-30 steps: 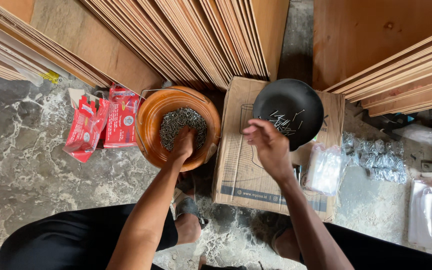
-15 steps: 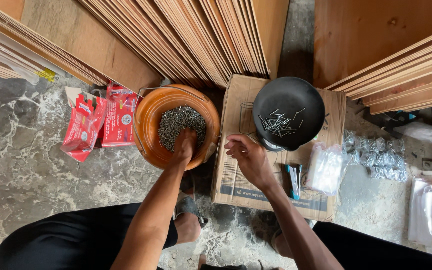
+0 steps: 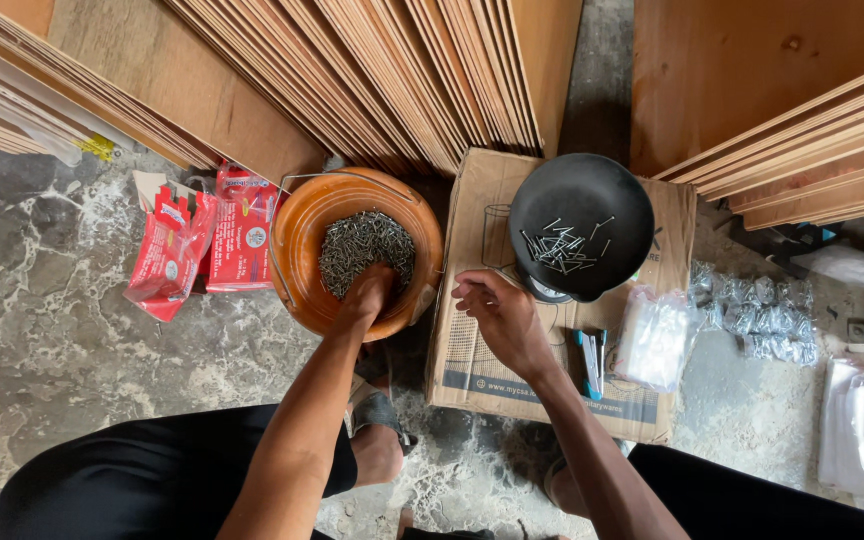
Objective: The person sits on the floor and repeatedly picks small metal fasteners from an orange bucket with the left hand, then transfers them one by one into a black pan on a cardboard box with the right hand. The task continues throughout the clip without interruption.
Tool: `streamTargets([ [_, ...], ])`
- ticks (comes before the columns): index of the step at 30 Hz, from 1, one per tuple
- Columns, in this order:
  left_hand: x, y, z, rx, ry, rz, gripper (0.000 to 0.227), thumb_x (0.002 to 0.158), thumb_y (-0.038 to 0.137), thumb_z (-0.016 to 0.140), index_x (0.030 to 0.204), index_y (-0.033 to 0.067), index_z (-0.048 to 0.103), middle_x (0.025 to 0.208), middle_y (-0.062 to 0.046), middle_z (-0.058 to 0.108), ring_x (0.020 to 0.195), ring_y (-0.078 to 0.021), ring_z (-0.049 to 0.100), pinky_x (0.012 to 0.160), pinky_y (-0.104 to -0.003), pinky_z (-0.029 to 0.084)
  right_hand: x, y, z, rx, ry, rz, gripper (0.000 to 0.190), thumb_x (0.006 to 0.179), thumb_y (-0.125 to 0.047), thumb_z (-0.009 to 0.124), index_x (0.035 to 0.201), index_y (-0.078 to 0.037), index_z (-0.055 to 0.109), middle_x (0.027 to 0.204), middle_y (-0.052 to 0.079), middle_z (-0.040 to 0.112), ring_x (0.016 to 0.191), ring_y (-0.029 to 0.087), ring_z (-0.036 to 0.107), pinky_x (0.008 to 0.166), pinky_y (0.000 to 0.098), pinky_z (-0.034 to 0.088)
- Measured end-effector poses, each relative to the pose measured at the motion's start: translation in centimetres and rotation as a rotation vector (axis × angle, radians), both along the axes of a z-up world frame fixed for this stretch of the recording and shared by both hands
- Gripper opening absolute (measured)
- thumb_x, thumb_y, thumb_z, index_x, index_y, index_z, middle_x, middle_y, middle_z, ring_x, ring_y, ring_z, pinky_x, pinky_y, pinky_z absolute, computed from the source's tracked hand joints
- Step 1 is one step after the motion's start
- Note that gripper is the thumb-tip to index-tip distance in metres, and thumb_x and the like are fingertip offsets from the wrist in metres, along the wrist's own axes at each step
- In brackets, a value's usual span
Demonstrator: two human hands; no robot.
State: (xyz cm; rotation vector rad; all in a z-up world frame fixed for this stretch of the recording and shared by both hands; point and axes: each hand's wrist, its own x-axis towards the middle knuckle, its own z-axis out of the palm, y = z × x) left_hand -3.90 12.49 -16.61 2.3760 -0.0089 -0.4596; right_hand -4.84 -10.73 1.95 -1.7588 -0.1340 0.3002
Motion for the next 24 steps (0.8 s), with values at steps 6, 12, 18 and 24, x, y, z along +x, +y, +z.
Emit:
streamTargets([
  [6,-0.9,-0.6,4.2,-0.199,-0.015,-0.004,0.037,0.091,0.02,0.038,0.115,-0.0015,0.057,0.117,-0.031,0.05,0.105,-0.0527,0.046,0.086,-0.056,0.042,0.0,0.1,0.4,-0.028,-0.009,-0.008,0.015,0.086,-0.005,0.054,0.098,-0.002,0.063,0.081,0.017,0.068,0.072,0.022,0.068,0.067,0.0319,0.056],
  [12,-0.9,-0.4,3.5,-0.174,0.046,0.032,0.03,0.088,0.024,0.043,0.102,0.0109,0.066,0.104,-0.018,0.062,0.096,-0.0417,0.057,0.079,-0.049,0.047,0.0,0.1,0.7,-0.023,-0.034,-0.012,0.015,0.085,-0.002,0.054,0.096,-0.001,0.063,0.08,0.018,0.068,0.07,0.023,0.068,0.066,0.0327,0.056],
  [18,-0.3,-0.2,3.3,-0.116,0.08,-0.03,0.024,0.083,0.015,0.052,0.098,0.0048,0.067,0.088,-0.021,0.065,0.083,-0.0442,0.061,0.069,-0.05,0.051,-0.1,0.1,0.6,-0.025,-0.036,-0.009,0.015,0.085,-0.002,0.053,0.095,-0.001,0.064,0.08,0.017,0.068,0.071,0.022,0.069,0.066,0.0317,0.056],
  [24,0.2,-1.0,6.9,0.033,0.058,-0.087,0.022,0.082,0.013,0.052,0.097,0.0057,0.066,0.082,-0.019,0.066,0.077,-0.0404,0.064,0.062,-0.046,0.052,0.0,0.0,1.0,-0.022,-0.032,-0.011,0.015,0.085,-0.003,0.054,0.095,0.0,0.064,0.079,0.018,0.068,0.071,0.023,0.068,0.066,0.0322,0.056],
])
